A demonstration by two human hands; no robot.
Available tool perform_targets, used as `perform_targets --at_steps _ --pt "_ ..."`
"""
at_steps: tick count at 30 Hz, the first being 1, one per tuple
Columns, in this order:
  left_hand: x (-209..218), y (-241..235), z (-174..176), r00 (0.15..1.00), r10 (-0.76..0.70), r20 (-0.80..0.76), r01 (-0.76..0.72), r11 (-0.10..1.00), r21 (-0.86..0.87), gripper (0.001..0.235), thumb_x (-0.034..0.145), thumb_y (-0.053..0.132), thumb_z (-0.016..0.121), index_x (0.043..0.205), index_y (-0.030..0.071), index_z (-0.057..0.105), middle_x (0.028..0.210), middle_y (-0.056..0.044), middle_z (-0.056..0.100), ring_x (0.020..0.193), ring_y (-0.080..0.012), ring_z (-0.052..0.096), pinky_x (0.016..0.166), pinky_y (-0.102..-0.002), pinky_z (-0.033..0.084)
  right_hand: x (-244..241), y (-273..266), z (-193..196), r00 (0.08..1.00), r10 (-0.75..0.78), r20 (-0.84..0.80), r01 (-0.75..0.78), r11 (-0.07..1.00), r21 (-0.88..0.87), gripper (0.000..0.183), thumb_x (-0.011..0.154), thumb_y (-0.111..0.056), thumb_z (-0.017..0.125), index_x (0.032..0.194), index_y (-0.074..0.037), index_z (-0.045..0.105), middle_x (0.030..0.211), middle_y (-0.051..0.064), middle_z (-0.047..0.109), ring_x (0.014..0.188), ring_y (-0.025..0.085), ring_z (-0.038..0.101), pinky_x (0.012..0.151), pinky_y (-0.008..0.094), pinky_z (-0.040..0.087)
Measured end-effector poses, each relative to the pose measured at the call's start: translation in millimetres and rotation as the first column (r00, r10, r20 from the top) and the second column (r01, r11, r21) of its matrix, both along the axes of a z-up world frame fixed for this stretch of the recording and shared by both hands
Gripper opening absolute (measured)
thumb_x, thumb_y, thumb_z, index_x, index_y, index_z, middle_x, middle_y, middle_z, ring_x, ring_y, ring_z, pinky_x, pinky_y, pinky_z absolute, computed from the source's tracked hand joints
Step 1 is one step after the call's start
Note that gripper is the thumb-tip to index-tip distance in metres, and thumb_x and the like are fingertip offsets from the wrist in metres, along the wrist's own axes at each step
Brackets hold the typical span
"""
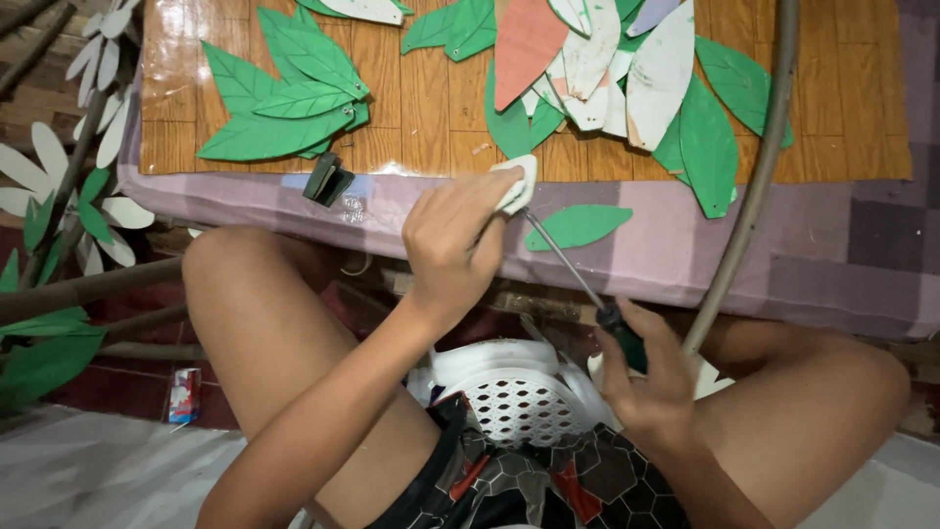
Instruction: Cutting leaf shapes from foam sheets and poking holes in them using a pointed tool.
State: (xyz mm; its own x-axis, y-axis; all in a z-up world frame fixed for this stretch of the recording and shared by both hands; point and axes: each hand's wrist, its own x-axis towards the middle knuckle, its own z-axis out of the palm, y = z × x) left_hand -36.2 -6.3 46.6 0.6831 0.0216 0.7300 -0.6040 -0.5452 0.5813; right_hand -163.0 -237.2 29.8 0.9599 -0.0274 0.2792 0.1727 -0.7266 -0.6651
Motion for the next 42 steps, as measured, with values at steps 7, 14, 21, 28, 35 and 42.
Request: perform_targets --at_steps 7,14,21,28,35,42 --pt "-1 -1 -3 0.999 0.02 -0.041 -0.019 1.0 0.021 0.044 0.085 -0.014 0.059 0.119 0.01 0.073 0.109 -0.006 0.079 0.095 -0.0236 0.076 0.074 -0.034 0.049 15 -2 26 0.943 0.148 0.299 -0.106 0.983 -0.151 0.029 0.096 0.006 0.074 0.124 0.006 0.067 0.11 0.018 0.074 0.094 0.025 0.074 0.084 0.035 0.062" --pt "16 13 1 0.994 -0.113 0.011 0.111 0.986 0.128 0.035 0.093 -0.009 0.059 0.119 0.011 0.071 0.101 -0.007 0.078 0.086 -0.026 0.073 0.07 -0.035 0.048 13 -14 7 0.932 0.125 -0.34 0.054 0.88 0.471 0.035 0.095 -0.023 0.069 0.126 -0.006 0.069 0.089 0.008 0.07 0.068 0.012 0.061 0.06 0.024 0.048" --pt "27 11 -22 0.996 -0.061 0.069 0.056 0.996 0.07 0.016 0.097 0.013 0.071 0.111 0.017 0.077 0.098 0.0 0.078 0.086 -0.0251 0.073 0.072 -0.036 0.053 19 -31 -22 0.75 0.626 -0.214 0.117 0.193 0.974 0.04 0.092 -0.008 0.068 0.124 0.011 0.054 0.068 0.018 0.056 0.053 0.027 0.069 0.032 0.027 0.046" --pt "18 11 -8 0.996 0.083 0.039 -0.087 0.987 0.132 0.018 0.099 0.009 0.067 0.113 0.016 0.075 0.095 -0.001 0.075 0.086 -0.0256 0.072 0.071 -0.036 0.053 6 -3 -8 0.987 -0.127 0.098 0.131 0.991 -0.03 0.027 0.093 -0.014 0.078 0.118 -0.003 0.076 0.081 0.014 0.072 0.077 0.03 0.072 0.057 0.033 0.053" --pt "21 22 1 0.989 -0.148 -0.007 0.147 0.977 0.156 0.024 0.093 0.001 0.067 0.113 0.012 0.074 0.095 -0.007 0.076 0.086 -0.029 0.073 0.071 -0.039 0.051 11 -29 -4 0.793 0.387 -0.47 0.195 0.571 0.798 0.018 0.101 -0.013 0.056 0.108 0.002 0.063 0.064 0.01 0.063 0.048 0.014 0.055 0.042 0.028 0.043" --pt "15 12 -3 1.0 -0.017 -0.003 0.018 0.974 0.226 0.033 0.094 -0.011 0.064 0.117 0.011 0.072 0.098 -0.007 0.079 0.083 -0.0228 0.073 0.066 -0.033 0.046 14 -15 11 0.73 0.254 -0.634 0.223 0.788 0.573 0.027 0.087 -0.016 0.074 0.11 -0.009 0.063 0.084 0.011 0.07 0.048 0.015 0.058 0.038 0.027 0.048"
